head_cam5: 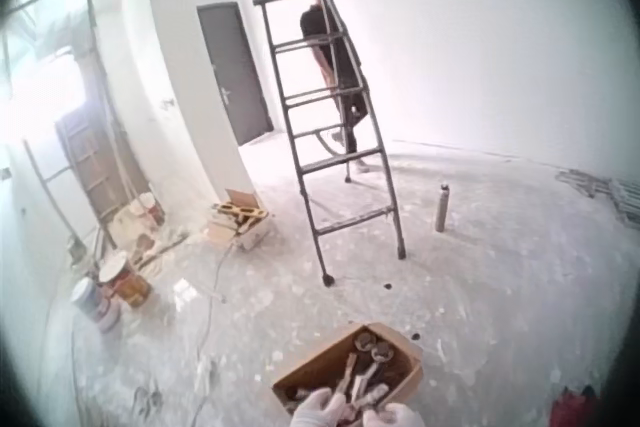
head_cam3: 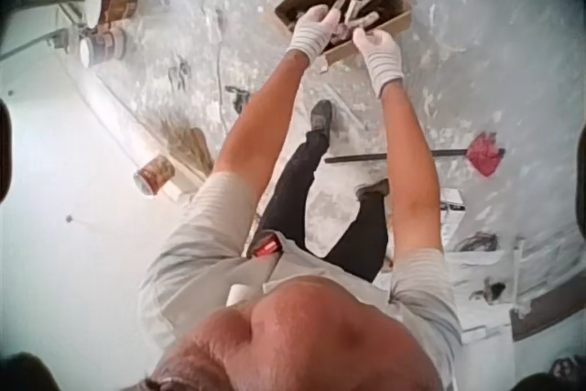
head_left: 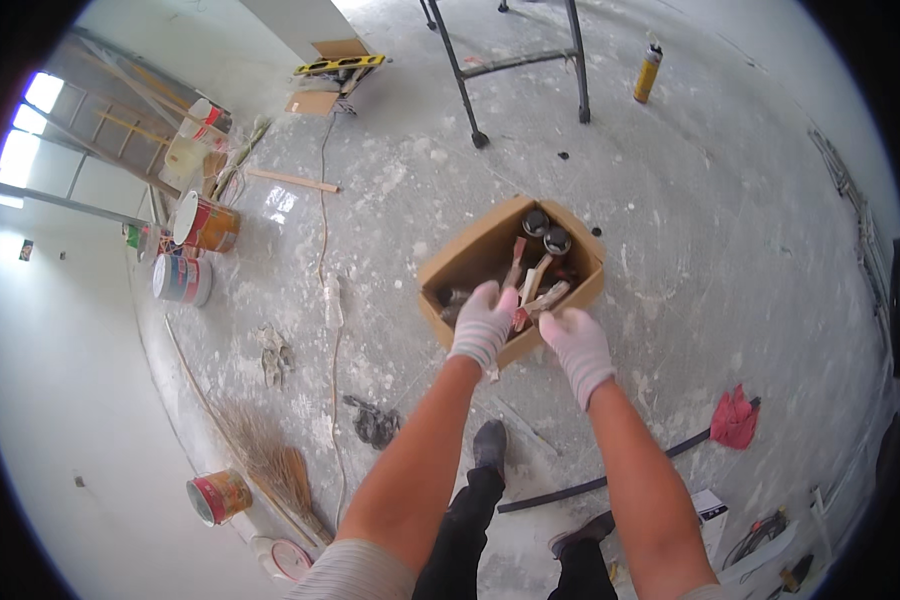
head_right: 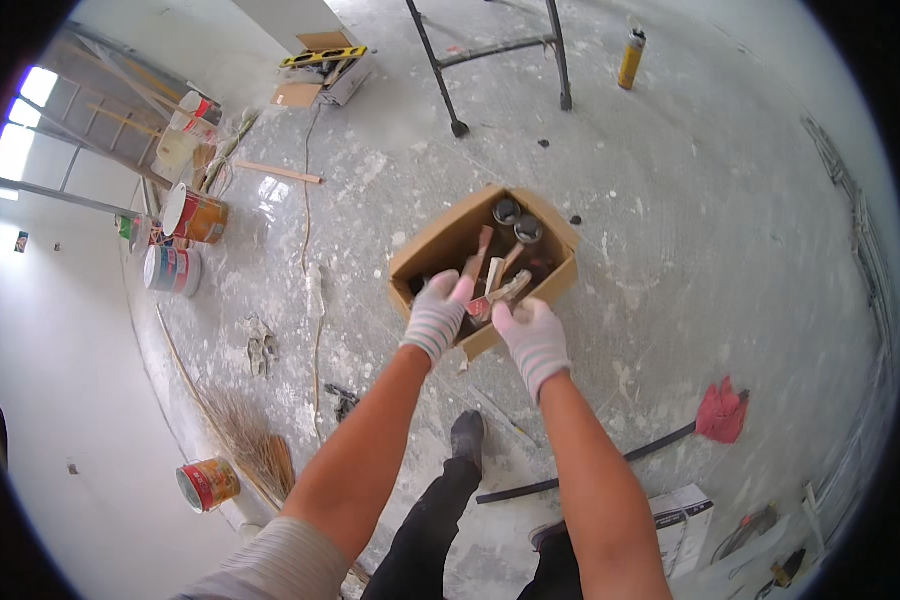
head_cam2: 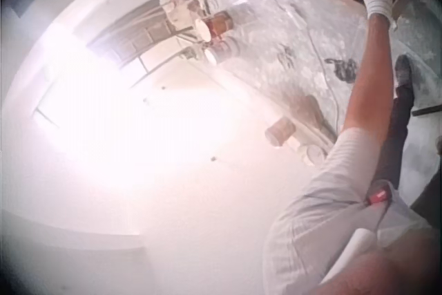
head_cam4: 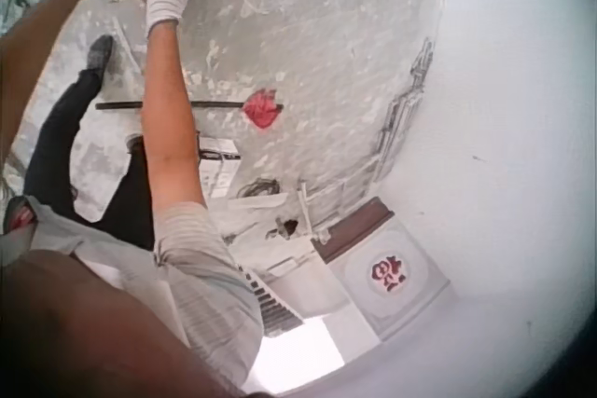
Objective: The person walks through a construction site, opens a door, and then collects various tools including a hammer, chisel, and power drill from the floor. They place these items into a cardboard box and a hard case, organizing them for storage.
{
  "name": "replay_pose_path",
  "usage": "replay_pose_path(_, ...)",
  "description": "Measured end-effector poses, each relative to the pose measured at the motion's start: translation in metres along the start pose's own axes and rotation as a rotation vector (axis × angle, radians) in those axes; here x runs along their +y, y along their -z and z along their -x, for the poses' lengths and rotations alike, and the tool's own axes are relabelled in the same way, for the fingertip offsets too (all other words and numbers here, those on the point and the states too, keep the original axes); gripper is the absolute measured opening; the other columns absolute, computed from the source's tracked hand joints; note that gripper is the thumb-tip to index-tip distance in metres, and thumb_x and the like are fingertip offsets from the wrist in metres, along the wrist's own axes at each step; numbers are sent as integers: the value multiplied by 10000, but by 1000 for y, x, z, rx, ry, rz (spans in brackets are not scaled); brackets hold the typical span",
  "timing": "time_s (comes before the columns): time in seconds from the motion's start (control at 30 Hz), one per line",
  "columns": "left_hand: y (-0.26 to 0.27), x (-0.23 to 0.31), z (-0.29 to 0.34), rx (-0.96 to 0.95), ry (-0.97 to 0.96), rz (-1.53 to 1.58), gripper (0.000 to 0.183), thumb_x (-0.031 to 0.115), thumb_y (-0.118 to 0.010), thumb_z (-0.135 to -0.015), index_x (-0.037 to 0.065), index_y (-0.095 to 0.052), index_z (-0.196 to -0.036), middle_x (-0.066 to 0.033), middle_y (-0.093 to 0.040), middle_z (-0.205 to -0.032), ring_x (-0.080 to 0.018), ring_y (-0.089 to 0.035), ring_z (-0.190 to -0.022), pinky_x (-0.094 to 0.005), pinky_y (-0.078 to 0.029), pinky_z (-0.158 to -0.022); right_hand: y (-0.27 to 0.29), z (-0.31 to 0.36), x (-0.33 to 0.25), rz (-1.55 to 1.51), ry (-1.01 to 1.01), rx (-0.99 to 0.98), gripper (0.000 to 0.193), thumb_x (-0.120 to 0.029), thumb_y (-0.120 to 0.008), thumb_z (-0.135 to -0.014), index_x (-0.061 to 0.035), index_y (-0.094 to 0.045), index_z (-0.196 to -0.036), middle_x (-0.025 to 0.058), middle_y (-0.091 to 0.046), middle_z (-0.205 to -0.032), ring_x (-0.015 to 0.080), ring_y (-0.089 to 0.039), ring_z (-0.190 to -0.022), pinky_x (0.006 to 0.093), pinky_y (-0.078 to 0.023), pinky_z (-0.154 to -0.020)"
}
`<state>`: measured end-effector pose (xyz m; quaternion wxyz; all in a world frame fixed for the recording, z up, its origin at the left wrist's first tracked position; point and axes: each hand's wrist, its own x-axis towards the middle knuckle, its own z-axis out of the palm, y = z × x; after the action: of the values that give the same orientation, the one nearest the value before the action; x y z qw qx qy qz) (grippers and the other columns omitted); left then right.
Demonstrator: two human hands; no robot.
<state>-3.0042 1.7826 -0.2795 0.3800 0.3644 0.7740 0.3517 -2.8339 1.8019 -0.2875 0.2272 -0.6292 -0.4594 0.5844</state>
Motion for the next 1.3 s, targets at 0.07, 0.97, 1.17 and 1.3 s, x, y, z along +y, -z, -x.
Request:
replay_pose_path(0.07,18,-15,17,17,64,-49,415,391,-580,-953,-20,-571,-897,-251,-581,-833,-355,-627,-830,-417,-486,-773,-9,31,-9,139,22,21,404,-361,-717,-866,-8,-698,-1062,98,-734,-865,195,-682,-782,326,-536,-783)
replay_pose_path(0.97,91,-115,274,-423,711,38,368,348,-567,-1024,30,-659,-864,-49,-645,-715,-126,-602,-581,-265,-480,-514,14,279,100,117,-284,-274,513,-454,-455,-980,-20,-700,-861,189,-687,-772,326,-682,-773,436,-515,-745)
replay_pose_path(1.17,-6,-127,388,-642,737,-158,403,406,-576,-1027,67,-632,-817,-59,-644,-674,-134,-574,-490,-262,-484,-474,96,363,192,71,-358,-132,477,-486,-513,-950,-52,-703,-903,208,-686,-803,360,-682,-755,463,-516,-733)
replay_pose_path(1.3,-61,-137,475,-771,777,-181,376,391,-586,-1031,75,-641,-834,-78,-696,-716,-117,-598,-496,-247,-495,-483,165,442,339,196,-540,121,424,-434,-517,-932,-65,-714,-862,191,-706,-836,374,-685,-784,454,-527,-742)
